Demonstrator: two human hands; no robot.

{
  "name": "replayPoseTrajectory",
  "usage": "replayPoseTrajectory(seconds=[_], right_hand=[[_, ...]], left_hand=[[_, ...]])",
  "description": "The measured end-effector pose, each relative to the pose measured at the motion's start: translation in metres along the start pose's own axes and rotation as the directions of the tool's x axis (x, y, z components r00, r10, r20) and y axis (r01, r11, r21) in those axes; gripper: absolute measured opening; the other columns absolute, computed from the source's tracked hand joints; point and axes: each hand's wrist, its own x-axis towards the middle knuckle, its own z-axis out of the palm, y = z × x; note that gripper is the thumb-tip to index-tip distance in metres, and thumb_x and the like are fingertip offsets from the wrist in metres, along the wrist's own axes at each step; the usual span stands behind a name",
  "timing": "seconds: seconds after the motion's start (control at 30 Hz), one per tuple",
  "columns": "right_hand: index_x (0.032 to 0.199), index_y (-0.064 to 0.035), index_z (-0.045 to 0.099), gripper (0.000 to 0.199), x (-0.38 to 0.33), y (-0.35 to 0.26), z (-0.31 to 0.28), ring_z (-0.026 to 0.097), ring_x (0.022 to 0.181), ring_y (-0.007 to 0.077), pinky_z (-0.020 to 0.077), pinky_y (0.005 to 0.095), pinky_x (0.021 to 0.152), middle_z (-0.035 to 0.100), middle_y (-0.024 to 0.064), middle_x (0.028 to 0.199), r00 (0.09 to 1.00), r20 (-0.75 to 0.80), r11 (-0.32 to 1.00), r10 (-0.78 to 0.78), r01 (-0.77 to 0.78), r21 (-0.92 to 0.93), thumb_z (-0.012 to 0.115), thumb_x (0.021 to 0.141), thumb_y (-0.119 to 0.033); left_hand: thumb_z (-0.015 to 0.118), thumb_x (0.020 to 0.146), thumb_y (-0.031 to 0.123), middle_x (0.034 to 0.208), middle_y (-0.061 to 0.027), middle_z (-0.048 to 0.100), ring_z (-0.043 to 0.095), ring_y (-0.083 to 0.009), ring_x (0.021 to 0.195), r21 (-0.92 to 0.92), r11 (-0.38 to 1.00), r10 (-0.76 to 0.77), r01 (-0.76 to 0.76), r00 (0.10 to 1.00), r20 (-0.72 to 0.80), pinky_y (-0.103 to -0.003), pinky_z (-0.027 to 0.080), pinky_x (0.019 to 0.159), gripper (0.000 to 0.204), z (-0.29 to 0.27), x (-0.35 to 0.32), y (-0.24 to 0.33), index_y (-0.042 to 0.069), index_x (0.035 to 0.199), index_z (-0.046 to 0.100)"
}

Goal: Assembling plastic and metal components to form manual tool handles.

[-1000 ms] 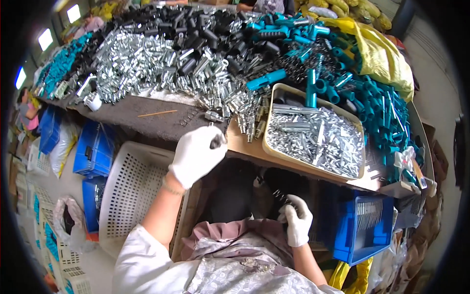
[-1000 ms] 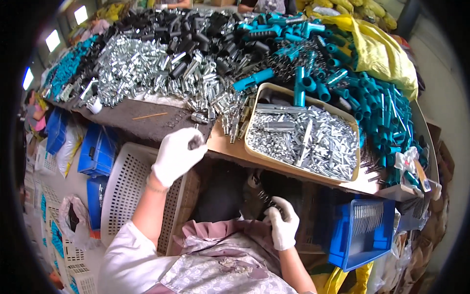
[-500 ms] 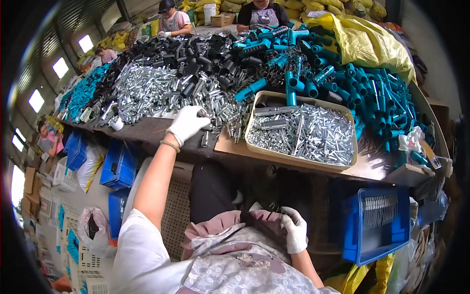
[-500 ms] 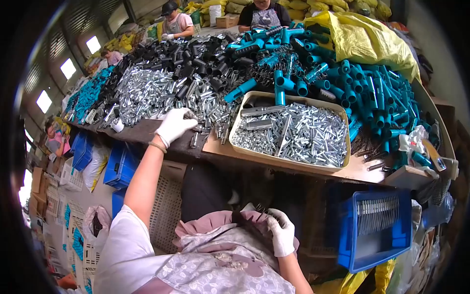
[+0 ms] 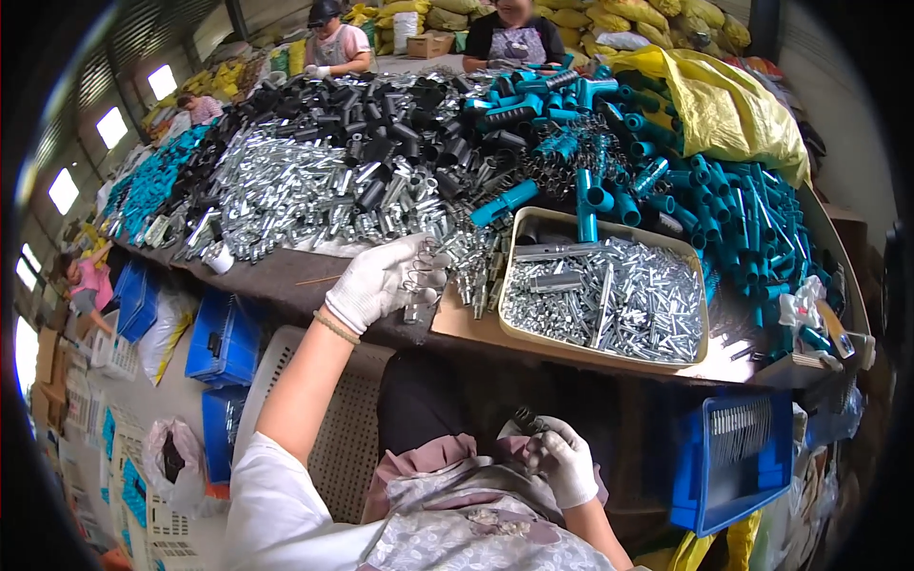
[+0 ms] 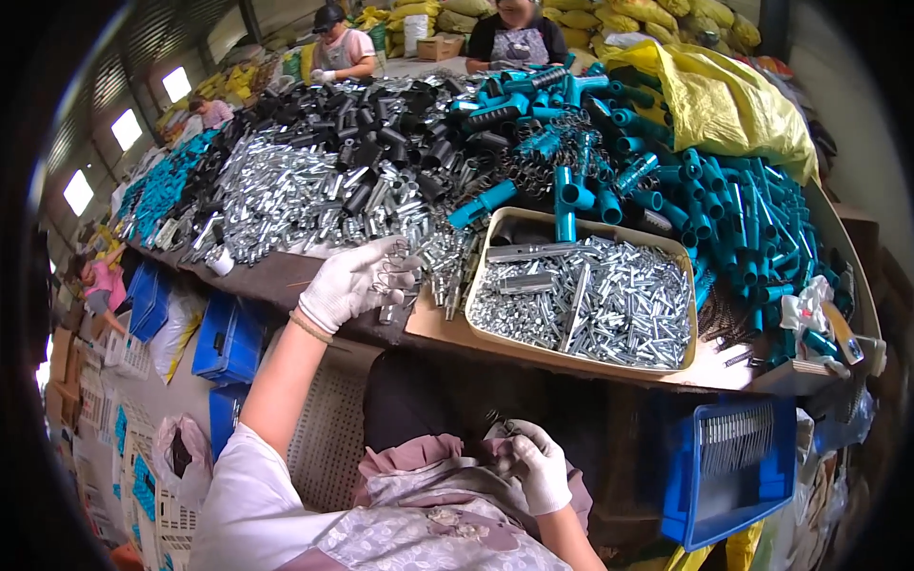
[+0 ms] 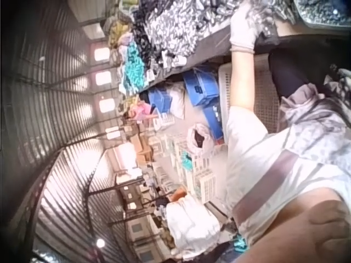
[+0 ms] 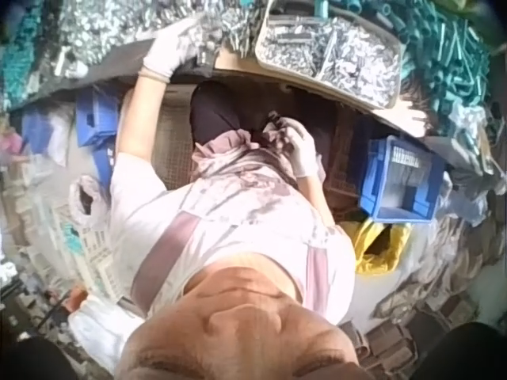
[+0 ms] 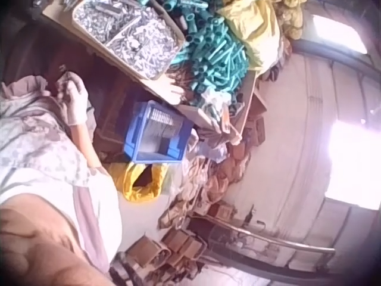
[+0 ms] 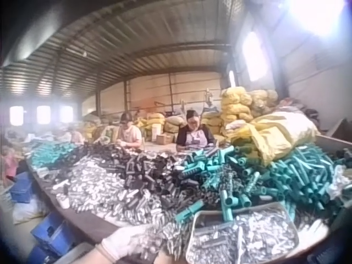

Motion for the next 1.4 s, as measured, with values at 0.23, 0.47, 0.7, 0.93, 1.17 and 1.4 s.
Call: replayPoseTrajectory(seconds=[0.23,0.47,0.7,0.93,1.17,1.4], right_hand=[[0.125,0.002,0.055,0.039,0.011,-0.008,0.017,0.061,0.069,0.0166,0.0521,0.0283,0.062,0.067,0.0131,0.094,1.0,-0.004,1.0,0.023,-0.023,0.0,0.063,0.094,-0.02],[0.124,0.0002,0.057,0.038,0.027,0.006,0.039,0.061,0.069,0.0174,0.0516,0.029,0.063,0.065,0.0108,0.091,0.995,0.024,0.994,0.095,-0.094,-0.06,0.064,0.094,-0.022],[0.121,0.0008,0.058,0.043,0.026,0.005,0.052,0.06,0.071,0.0178,0.0504,0.0293,0.06,0.065,0.0113,0.096,0.99,0.012,0.982,0.144,-0.141,-0.128,0.068,0.09,-0.027],[0.122,0.0014,0.059,0.035,0.04,0.015,0.071,0.06,0.067,0.016,0.0501,0.0276,0.06,0.065,0.0089,0.09,0.963,0.009,0.946,0.269,-0.262,-0.193,0.062,0.094,-0.021],[0.122,0.0007,0.059,0.034,0.047,0.02,0.091,0.062,0.067,0.0146,0.0512,0.0265,0.061,0.065,0.0086,0.09,0.967,0.046,0.943,0.25,-0.232,-0.239,0.061,0.095,-0.02],[0.122,-0.0002,0.058,0.035,0.045,0.023,0.087,0.062,0.066,0.0168,0.0525,0.0278,0.059,0.066,0.0109,0.089,0.978,0.042,0.977,0.205,-0.202,-0.065,0.063,0.095,-0.022]], left_hand=[[0.058,0.089,0.004,0.128,-0.0251,0.055,0.064,-0.0238,0.097,0.333,0.939,0.036,-0.091,0.985,0.168,-0.037,0.058,0.081,0.069,0.008,0.036,0.018,-0.006,0.149,0.025],[0.065,0.088,0.011,0.135,-0.0239,0.053,0.063,-0.0189,0.105,0.588,0.782,0.022,-0.206,0.952,0.304,-0.031,0.057,0.08,0.068,0.081,0.071,0.025,-0.008,0.145,0.033],[0.066,0.086,0.012,0.112,-0.01,0.065,0.065,-0.0188,0.098,0.891,0.204,0.282,-0.406,0.896,0.343,-0.032,0.052,0.088,0.025,0.028,0.036,0.02,0.001,0.108,0.068],[0.07,0.076,0.021,0.088,-0.0075,0.054,0.054,-0.0269,0.09,0.872,-0.43,0.342,-0.233,0.852,0.396,-0.039,0.047,0.08,0.011,-0.016,0.008,-0.025,0.01,0.076,0.069],[0.067,0.073,0.017,0.085,-0.0091,0.055,0.055,-0.0287,0.087,0.816,-0.545,0.339,-0.193,0.839,0.425,-0.04,0.048,0.077,0.01,-0.016,0.026,-0.037,0.009,0.066,0.065],[0.068,0.069,0.009,0.083,-0.0118,0.057,0.058,-0.0294,0.085,0.916,-0.318,0.405,-0.244,0.839,0.364,-0.039,0.049,0.075,0.008,-0.013,0.012,-0.022,0.007,0.066,0.062]])
